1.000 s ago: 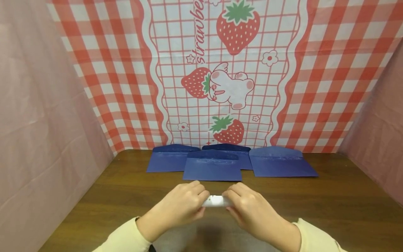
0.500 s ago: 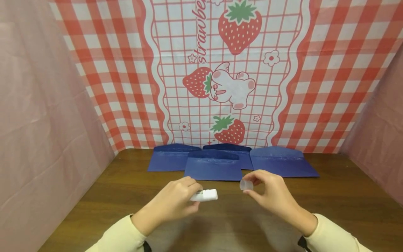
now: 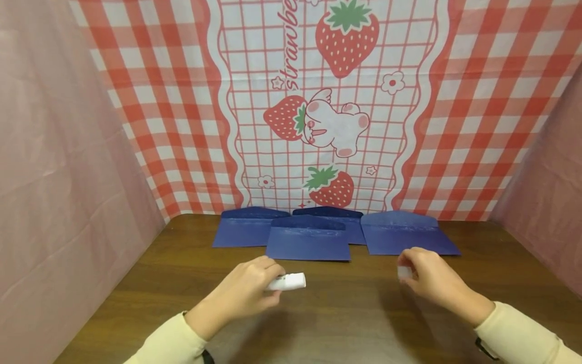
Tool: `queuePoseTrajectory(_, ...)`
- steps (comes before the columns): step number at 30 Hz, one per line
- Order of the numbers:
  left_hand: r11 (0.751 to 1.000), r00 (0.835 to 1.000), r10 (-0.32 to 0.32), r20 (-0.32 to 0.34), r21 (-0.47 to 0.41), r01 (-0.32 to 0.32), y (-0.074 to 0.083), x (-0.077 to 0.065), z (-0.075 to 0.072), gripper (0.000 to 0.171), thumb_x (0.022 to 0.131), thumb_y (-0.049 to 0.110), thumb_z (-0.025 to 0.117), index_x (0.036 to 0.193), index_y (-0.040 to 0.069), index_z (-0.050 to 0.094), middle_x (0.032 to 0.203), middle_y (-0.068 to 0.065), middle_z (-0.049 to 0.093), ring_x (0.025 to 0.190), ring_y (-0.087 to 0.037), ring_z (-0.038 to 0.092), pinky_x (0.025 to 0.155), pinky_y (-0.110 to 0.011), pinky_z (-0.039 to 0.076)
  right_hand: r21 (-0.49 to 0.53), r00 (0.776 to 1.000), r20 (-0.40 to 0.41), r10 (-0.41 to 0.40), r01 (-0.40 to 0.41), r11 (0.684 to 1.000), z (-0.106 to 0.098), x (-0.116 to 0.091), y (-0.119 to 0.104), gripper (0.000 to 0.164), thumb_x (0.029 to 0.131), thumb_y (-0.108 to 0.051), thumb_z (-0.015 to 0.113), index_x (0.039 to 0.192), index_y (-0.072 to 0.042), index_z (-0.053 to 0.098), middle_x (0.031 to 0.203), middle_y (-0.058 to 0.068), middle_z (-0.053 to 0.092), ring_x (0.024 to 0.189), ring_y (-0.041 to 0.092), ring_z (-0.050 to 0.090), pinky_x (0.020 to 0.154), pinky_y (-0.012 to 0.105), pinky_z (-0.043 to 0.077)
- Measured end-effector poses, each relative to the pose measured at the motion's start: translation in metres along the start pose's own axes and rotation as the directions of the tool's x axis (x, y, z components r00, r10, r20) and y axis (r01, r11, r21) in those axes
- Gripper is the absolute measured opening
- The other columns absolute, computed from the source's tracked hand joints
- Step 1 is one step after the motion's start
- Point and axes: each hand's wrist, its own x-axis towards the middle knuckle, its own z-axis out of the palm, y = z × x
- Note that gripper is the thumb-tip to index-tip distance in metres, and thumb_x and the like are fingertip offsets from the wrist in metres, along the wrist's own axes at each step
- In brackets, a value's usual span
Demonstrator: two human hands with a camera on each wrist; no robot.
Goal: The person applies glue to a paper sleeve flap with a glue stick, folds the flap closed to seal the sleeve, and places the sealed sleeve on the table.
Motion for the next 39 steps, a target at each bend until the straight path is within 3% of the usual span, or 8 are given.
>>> queuePoseTrajectory(4, 1.000, 1.000, -0.005, 0.005, 0.000, 0.005, -0.001, -0.002, 0.000, 0.029, 0.062, 0.016, 0.080, 0.087, 0.010, 0.066, 0.079, 0.004, 0.064, 0.071, -0.006, 0.057, 0.062, -0.017, 0.049, -0.008, 0.997, 0.074, -0.001, 0.002, 1.000, 0.003, -0.005, 0.010, 0.024, 0.063, -0.002, 0.076, 0.072, -0.015, 0.058, 0.067, -0.008, 0.051, 0.063, 0.002, 0.043, 0.053, 0.021, 0.038)
queuePoseTrajectory(11, 1.000, 1.000, -0.020, 0.021, -0.006, 0.021, -0.001, -0.004, 0.000, 0.029, 0.063, 0.017, 0.080, 0.087, 0.010, 0.066, 0.079, 0.004, 0.065, 0.071, -0.006, 0.058, 0.062, -0.017, 0.050, -0.078, 0.972, 0.230, 0.041, -0.023, 0.997, 0.012, -0.010, 0.014, 0.034, 0.057, -0.005, 0.084, 0.070, -0.016, 0.054, 0.069, -0.006, 0.052, 0.063, 0.007, 0.047, 0.051, 0.025, 0.038)
queuePoseTrajectory(18, 0.999, 0.997, -0.047, 0.059, -0.013, 0.048, -0.001, -0.009, 0.003, 0.028, 0.063, 0.017, 0.080, 0.087, 0.011, 0.066, 0.079, 0.005, 0.064, 0.072, -0.005, 0.057, 0.062, -0.017, 0.049, -0.099, 0.961, 0.277, 0.024, 0.004, 0.995, 0.018, -0.010, 0.014, 0.032, 0.057, -0.007, 0.086, 0.068, -0.015, 0.056, 0.069, -0.005, 0.054, 0.062, 0.007, 0.050, 0.052, 0.026, 0.043)
queuePoseTrajectory(24, 0.997, 0.994, -0.073, 0.081, -0.030, 0.076, 0.000, -0.011, 0.004, 0.026, 0.063, 0.016, 0.079, 0.086, 0.010, 0.066, 0.078, 0.003, 0.064, 0.070, -0.005, 0.054, 0.060, -0.016, 0.047, -0.082, 0.947, 0.314, 0.064, -0.040, 0.996, 0.021, -0.009, 0.012, 0.031, 0.058, -0.005, 0.084, 0.070, -0.015, 0.057, 0.069, -0.004, 0.055, 0.063, 0.008, 0.050, 0.052, 0.029, 0.043)
queuePoseTrajectory(28, 0.995, 0.992, -0.085, 0.094, -0.048, 0.090, 0.000, -0.011, 0.004, 0.026, 0.064, 0.015, 0.078, 0.086, 0.010, 0.066, 0.079, 0.003, 0.064, 0.071, -0.005, 0.053, 0.061, -0.015, 0.046, -0.090, 0.948, 0.313, 0.062, -0.035, 0.995, 0.022, -0.009, 0.011, 0.032, 0.057, -0.005, 0.084, 0.071, -0.014, 0.057, 0.070, -0.003, 0.056, 0.064, 0.009, 0.051, 0.052, 0.029, 0.044)
queuePoseTrajectory(33, 0.992, 0.991, -0.090, 0.094, -0.079, 0.098, 0.001, -0.009, 0.004, 0.025, 0.064, 0.015, 0.078, 0.086, 0.011, 0.066, 0.079, 0.004, 0.064, 0.073, -0.005, 0.054, 0.064, -0.016, 0.047, -0.118, 0.969, 0.247, -0.031, 0.062, 0.991, 0.020, -0.003, 0.001, 0.035, 0.060, -0.019, 0.088, 0.079, -0.012, 0.059, 0.077, -0.002, 0.059, 0.069, 0.013, 0.057, 0.056, 0.029, 0.047)
queuePoseTrajectory(39, 0.989, 0.993, -0.073, 0.096, -0.121, 0.084, 0.005, 0.000, 0.006, 0.024, 0.065, 0.015, 0.077, 0.085, 0.012, 0.064, 0.080, 0.005, 0.063, 0.075, -0.005, 0.053, 0.067, -0.016, 0.047, 0.077, 0.968, 0.170, -0.186, 0.175, 0.982, 0.010, 0.015, -0.039, 0.033, 0.073, -0.025, 0.081, 0.097, -0.009, 0.064, 0.094, 0.002, 0.067, 0.084, 0.018, 0.064, 0.071, 0.032, 0.054)
